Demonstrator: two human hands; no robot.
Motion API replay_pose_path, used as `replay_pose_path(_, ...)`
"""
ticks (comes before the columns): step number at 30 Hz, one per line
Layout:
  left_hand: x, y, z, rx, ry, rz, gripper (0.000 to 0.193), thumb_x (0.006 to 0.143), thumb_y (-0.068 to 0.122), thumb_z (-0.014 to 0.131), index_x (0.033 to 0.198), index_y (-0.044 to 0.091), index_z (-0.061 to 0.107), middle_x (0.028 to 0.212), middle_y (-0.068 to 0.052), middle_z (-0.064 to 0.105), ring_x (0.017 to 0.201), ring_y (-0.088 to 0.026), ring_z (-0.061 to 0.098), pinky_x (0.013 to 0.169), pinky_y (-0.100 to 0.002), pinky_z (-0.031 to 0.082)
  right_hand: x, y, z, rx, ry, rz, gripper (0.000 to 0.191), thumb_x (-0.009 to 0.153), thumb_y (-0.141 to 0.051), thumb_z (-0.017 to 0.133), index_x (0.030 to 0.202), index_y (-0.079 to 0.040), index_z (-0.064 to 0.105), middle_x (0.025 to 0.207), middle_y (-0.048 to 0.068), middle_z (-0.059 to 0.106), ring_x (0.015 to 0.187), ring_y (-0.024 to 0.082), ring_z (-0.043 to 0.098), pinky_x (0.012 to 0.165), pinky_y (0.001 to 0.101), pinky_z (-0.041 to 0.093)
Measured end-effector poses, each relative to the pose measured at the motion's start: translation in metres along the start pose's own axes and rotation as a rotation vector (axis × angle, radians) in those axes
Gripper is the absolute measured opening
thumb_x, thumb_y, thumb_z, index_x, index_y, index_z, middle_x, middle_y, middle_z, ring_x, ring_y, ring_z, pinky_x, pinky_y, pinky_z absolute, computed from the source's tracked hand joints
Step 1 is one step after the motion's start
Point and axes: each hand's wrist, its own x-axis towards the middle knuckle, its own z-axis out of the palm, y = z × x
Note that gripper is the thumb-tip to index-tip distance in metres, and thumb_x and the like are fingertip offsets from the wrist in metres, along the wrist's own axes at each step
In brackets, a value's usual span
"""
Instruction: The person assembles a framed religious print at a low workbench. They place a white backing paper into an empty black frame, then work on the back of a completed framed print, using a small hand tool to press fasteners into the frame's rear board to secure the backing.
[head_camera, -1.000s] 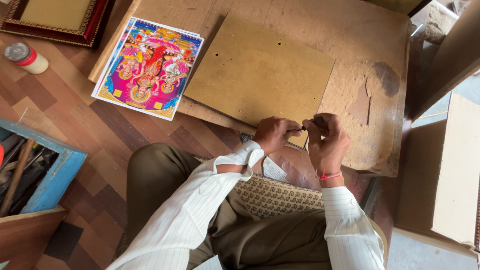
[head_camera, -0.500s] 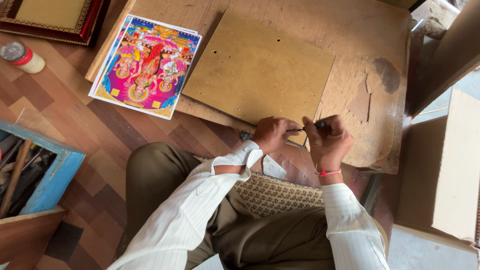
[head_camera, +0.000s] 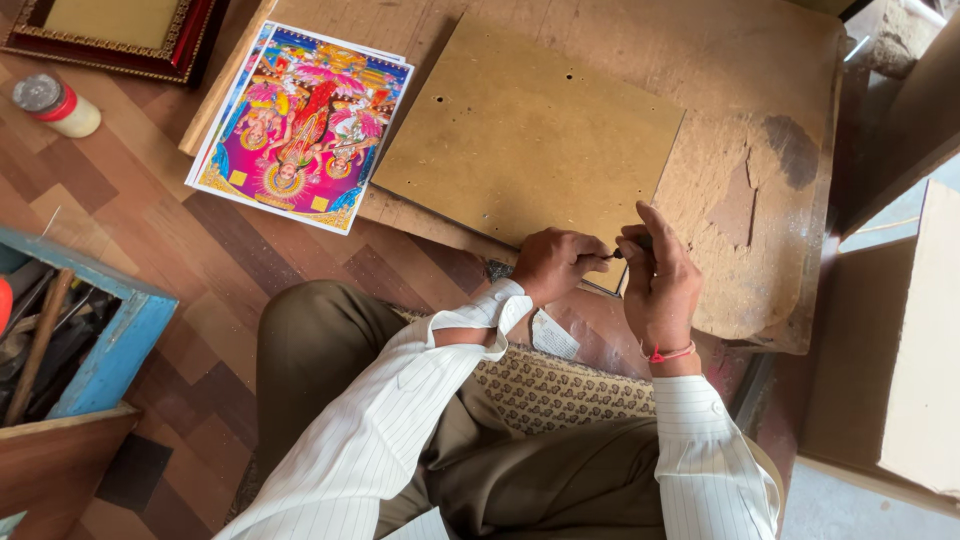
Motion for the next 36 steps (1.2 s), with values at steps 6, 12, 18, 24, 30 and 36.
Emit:
replay_pose_path(6,0.0,0.0,0.002,-0.004,0.022,0.023,0.019,0.083,0.032,0.079,0.095,0.017,0.08,0.089,-0.004,0.078,0.076,-0.025,0.075,0.07,-0.038,0.059,0.001,-0.005,-0.002,0.054,-0.041,0.067,0.041,0.1,0.005,0.065,0.14,-0.004,0.058,0.106,0.011,0.075,0.094,0.018,0.075,0.079,0.0298,0.06)
replay_pose_path(12,0.0,-0.002,0.003,0.024,0.018,0.042,0.02,0.084,0.032,0.078,0.096,0.017,0.08,0.087,-0.004,0.077,0.076,-0.026,0.074,0.069,-0.039,0.058,0.001,-0.006,-0.001,0.076,0.001,0.117,0.027,0.098,0.006,0.067,0.124,-0.004,0.067,0.098,0.01,0.076,0.089,0.017,0.076,0.077,0.0285,0.059)
replay_pose_path(18,0.0,-0.004,0.004,0.029,0.017,0.064,0.018,0.085,0.031,0.077,0.096,0.017,0.081,0.087,-0.005,0.077,0.077,-0.028,0.074,0.069,-0.041,0.057,-0.003,-0.005,0.009,0.023,0.103,0.124,0.023,0.096,0.008,0.068,0.115,-0.005,0.069,0.091,0.008,0.076,0.083,0.013,0.075,0.076,0.0267,0.059)
replay_pose_path(24,0.002,0.001,-0.002,0.056,-0.034,0.052,0.019,0.086,0.033,0.076,0.096,0.017,0.081,0.088,-0.004,0.078,0.078,-0.027,0.074,0.071,-0.04,0.057,-0.011,0.003,0.015,-0.019,0.19,0.214,0.016,0.094,0.003,0.074,0.107,-0.004,0.07,0.085,0.008,0.076,0.079,0.011,0.074,0.071,0.0242,0.057)
replay_pose_path(30,0.005,-0.003,0.0,-0.021,-0.172,-0.061,0.022,0.09,0.028,0.073,0.108,0.018,0.079,0.101,-0.006,0.078,0.086,-0.026,0.076,0.077,-0.039,0.058,-0.009,0.037,0.007,0.438,0.404,0.477,0.024,0.1,-0.003,0.068,0.124,-0.002,0.069,0.098,0.005,0.077,0.083,0.011,0.074,0.074,0.0256,0.064)
replay_pose_path(36,-0.001,-0.043,-0.086,0.077,0.341,0.103,0.017,0.082,0.005,0.075,0.099,0.004,0.076,0.106,-0.014,0.075,0.102,-0.033,0.07,0.09,-0.043,0.056,-0.022,0.067,-0.012,0.407,0.035,1.178,0.033,0.094,-0.012,0.061,0.123,-0.003,0.074,0.084,0.01,0.07,0.054,0.012,0.053,0.043,0.028,0.039)
